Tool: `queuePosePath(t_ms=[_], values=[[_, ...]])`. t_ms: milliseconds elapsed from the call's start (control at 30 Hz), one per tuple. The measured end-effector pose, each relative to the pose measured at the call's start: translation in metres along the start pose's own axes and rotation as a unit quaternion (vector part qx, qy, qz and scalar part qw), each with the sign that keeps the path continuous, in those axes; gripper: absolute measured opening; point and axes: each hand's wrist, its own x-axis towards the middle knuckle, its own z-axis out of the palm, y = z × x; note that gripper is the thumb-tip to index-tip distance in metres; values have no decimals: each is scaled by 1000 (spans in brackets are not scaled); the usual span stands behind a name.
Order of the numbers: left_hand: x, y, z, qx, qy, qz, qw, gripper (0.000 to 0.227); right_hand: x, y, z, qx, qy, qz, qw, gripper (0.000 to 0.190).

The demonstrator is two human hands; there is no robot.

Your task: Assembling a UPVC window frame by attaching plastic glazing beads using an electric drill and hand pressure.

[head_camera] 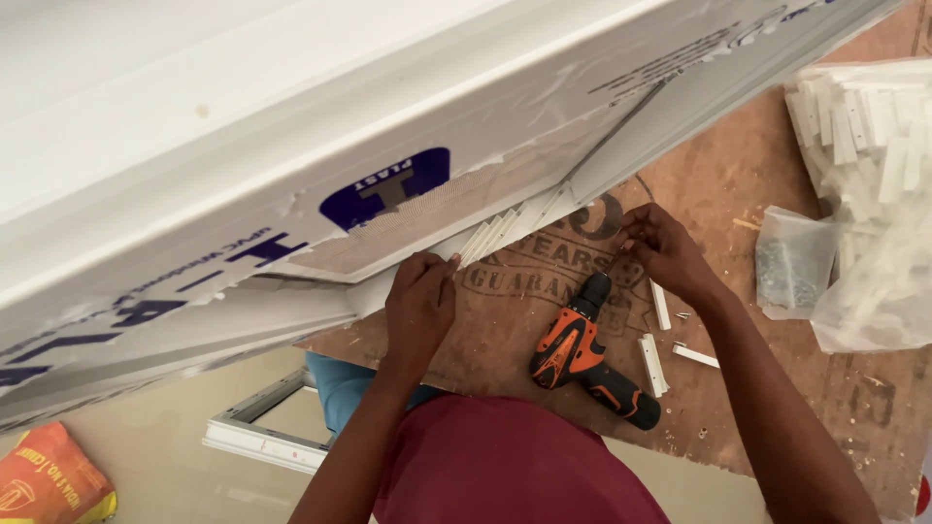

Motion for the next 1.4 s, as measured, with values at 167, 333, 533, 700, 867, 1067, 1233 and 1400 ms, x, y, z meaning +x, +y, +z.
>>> queuePosePath(t_ms=[167,333,533,700,867,1067,1233,1400], values=[[-2,0,0,-13,8,-3,1000,21,-1,-3,-4,0,-32,-1,999,36],[-1,2,-1,-16,23,2,1000,23,-13,-17,2,6,-27,10,1000,44],[-6,-5,-1,-74,40,-30,996,35,-50,-17,24,-88,75,5,993,72],[-11,-15,5,-88,55,-40,994,39,-102,-13,53,-149,-49,48,986,91],[-12,-13,4,-101,47,-78,991,38,-136,-18,102,-305,-61,45,949,136],[-14,-16,7,-95,49,-86,990,37,-147,-29,117,-313,3,38,949,110],[-15,-17,8,-101,59,-90,989,33,-156,-84,106,-235,26,22,972,86],[-16,-20,9,-113,61,-107,986,26,-154,-165,88,-265,-30,62,962,65]])
